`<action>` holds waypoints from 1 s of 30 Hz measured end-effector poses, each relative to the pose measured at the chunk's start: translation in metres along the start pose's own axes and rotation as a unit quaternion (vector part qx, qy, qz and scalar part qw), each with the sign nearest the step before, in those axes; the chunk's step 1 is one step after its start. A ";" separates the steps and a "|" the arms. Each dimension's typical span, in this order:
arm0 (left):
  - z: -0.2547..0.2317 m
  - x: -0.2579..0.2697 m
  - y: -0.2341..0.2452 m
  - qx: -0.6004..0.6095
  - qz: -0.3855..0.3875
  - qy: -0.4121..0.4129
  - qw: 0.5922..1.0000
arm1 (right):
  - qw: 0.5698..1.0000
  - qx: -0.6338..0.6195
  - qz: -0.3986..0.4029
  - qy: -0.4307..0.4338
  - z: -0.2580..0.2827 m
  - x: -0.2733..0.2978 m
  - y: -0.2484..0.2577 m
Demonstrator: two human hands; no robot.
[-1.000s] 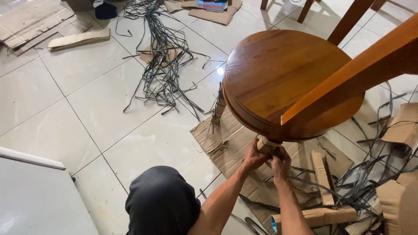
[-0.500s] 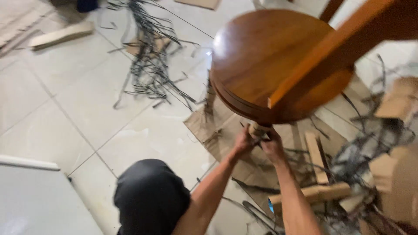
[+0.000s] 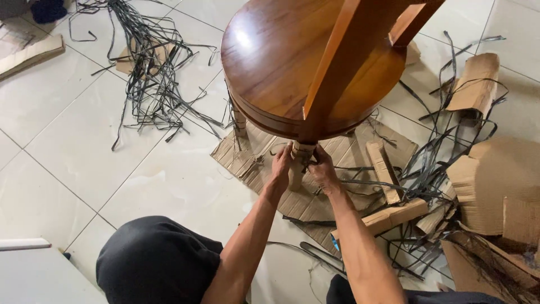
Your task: Wrapping black plastic strips around the legs of a wooden chair for protection or decoration.
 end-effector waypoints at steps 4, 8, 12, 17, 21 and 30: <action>0.010 -0.011 0.005 0.008 -0.072 -0.059 0.996 | 1.000 0.015 0.006 -0.003 0.005 0.003 0.001; -0.025 0.018 -0.004 0.019 -0.076 -0.123 0.989 | 1.000 0.011 -0.015 -0.016 0.003 0.008 0.001; -0.042 0.039 -0.011 -0.080 -0.073 -0.227 0.968 | 0.996 0.065 -0.065 -0.008 0.005 0.013 -0.006; -0.042 0.052 -0.003 -0.116 -0.071 -0.269 0.954 | 0.979 0.121 -0.160 -0.038 0.007 0.030 -0.011; -0.049 0.068 -0.002 -0.160 -0.079 -0.313 0.933 | 0.929 0.249 -0.273 0.012 -0.025 0.032 0.002; -0.054 0.099 0.014 -0.215 -0.103 -0.379 0.894 | 0.926 0.208 -0.315 0.024 -0.008 0.069 -0.043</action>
Point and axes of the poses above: each hand's wrist, its own x-axis away from the middle knuckle, its own y-axis out of the back of the hand, z = x × y, the point moved 1 cm from there along -x, towards the middle knuckle, and after that the axes turned 1 degree about -y, right-handed, at the moved point
